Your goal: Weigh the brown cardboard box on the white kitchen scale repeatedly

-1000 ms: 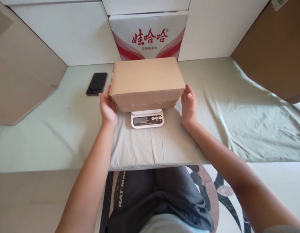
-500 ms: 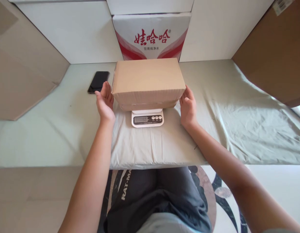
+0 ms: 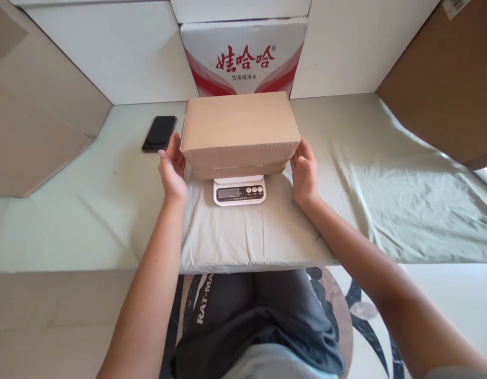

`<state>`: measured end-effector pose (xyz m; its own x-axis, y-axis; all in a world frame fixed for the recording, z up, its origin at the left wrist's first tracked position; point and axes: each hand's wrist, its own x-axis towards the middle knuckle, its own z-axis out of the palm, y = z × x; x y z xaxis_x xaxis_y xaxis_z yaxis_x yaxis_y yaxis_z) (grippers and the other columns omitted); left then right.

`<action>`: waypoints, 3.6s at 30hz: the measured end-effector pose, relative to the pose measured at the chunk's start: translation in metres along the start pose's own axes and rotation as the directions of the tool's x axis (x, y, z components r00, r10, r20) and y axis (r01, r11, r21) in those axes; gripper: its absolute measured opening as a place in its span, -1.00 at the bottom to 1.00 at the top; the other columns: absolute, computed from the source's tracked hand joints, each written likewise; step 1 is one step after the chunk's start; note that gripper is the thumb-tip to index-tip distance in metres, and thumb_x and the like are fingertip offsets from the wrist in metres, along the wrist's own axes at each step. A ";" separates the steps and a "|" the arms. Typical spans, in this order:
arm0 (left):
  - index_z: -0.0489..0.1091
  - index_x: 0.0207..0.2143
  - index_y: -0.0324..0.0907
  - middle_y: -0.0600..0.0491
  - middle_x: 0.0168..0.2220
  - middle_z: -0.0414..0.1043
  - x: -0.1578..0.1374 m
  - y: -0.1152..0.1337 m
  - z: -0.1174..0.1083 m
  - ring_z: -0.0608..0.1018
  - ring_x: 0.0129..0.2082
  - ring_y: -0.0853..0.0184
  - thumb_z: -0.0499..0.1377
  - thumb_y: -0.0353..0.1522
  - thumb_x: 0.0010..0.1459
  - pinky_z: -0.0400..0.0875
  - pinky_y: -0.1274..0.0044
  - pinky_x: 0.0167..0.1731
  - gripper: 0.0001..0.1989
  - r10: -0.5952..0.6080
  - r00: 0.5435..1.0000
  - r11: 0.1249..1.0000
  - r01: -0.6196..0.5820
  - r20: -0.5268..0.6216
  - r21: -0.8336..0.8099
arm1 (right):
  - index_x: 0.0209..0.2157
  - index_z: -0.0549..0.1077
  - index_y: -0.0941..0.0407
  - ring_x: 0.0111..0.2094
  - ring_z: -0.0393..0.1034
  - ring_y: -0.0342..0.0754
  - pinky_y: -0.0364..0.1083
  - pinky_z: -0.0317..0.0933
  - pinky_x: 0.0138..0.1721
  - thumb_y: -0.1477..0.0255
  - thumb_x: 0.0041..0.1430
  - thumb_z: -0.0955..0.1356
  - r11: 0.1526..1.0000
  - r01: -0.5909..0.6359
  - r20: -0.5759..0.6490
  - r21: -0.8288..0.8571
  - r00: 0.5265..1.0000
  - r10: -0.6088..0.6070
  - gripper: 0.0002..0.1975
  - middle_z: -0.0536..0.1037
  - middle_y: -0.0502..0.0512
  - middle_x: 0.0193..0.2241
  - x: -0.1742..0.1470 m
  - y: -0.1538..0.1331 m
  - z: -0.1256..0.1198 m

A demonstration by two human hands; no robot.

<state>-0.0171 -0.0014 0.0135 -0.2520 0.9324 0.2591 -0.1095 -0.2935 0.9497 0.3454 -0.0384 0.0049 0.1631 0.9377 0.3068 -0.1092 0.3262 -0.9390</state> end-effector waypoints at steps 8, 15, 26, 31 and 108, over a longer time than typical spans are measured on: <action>0.53 0.44 0.00 -0.13 0.65 0.31 -0.003 -0.001 0.008 0.24 0.71 -0.09 0.09 0.48 0.25 0.13 0.08 0.68 0.04 0.048 0.999 0.999 -0.048 -0.022 -0.001 | 0.42 0.41 -0.23 0.74 0.08 0.27 0.37 -0.08 0.79 -0.19 0.17 0.47 1.000 0.005 -0.031 0.024 0.999 -0.005 -0.16 0.35 -0.04 0.65 -0.001 0.006 -0.005; 0.59 0.38 0.01 -0.10 0.61 0.38 -0.006 0.004 0.013 0.34 0.67 -0.08 0.14 0.53 0.17 0.22 0.13 0.66 0.07 0.046 0.999 0.999 -0.046 -0.025 -0.022 | 0.37 0.44 -0.24 0.74 0.07 0.29 0.39 -0.08 0.79 -0.30 0.06 0.50 0.999 -0.035 -0.014 0.015 0.999 0.035 -0.09 0.36 -0.03 0.64 0.001 -0.002 -0.005; 0.63 0.32 -0.06 -0.18 0.52 0.51 -0.008 0.000 0.016 0.44 0.61 -0.14 0.11 0.55 0.18 0.39 0.15 0.58 0.08 0.037 0.999 0.999 -0.038 -0.023 -0.026 | 0.36 0.47 -0.21 0.74 0.10 0.30 0.37 -0.06 0.79 -0.26 0.09 0.50 0.999 -0.025 0.007 0.030 1.000 0.025 -0.12 0.42 0.00 0.61 0.001 0.002 -0.007; 0.61 0.35 -0.06 -0.20 0.53 0.49 -0.010 -0.003 0.014 0.39 0.64 -0.14 0.07 0.51 0.27 0.35 0.13 0.62 0.04 0.053 0.999 0.999 -0.053 -0.006 -0.007 | 0.35 0.50 -0.19 0.74 0.10 0.31 0.39 -0.06 0.79 -0.29 0.04 0.51 0.999 -0.047 0.005 0.026 0.999 0.047 -0.10 0.42 0.01 0.61 0.000 -0.004 -0.004; 0.68 0.16 0.03 -0.06 0.27 0.70 -0.059 0.061 0.064 0.45 0.60 -0.06 0.09 0.44 0.36 0.48 0.17 0.55 -0.17 0.265 0.964 0.964 -0.265 -0.016 -0.004 | 0.37 0.50 -0.24 0.76 -0.02 0.32 0.28 -0.17 0.83 -0.37 0.23 0.38 0.997 0.071 0.133 0.042 0.988 -0.076 -0.17 0.51 -0.06 0.53 -0.014 -0.079 0.045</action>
<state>0.0528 -0.0606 0.0675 -0.2878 0.8175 0.4989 -0.0421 -0.5313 0.8462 0.3077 -0.0716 0.0817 0.0392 0.9178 0.3952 -0.1386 0.3967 -0.9074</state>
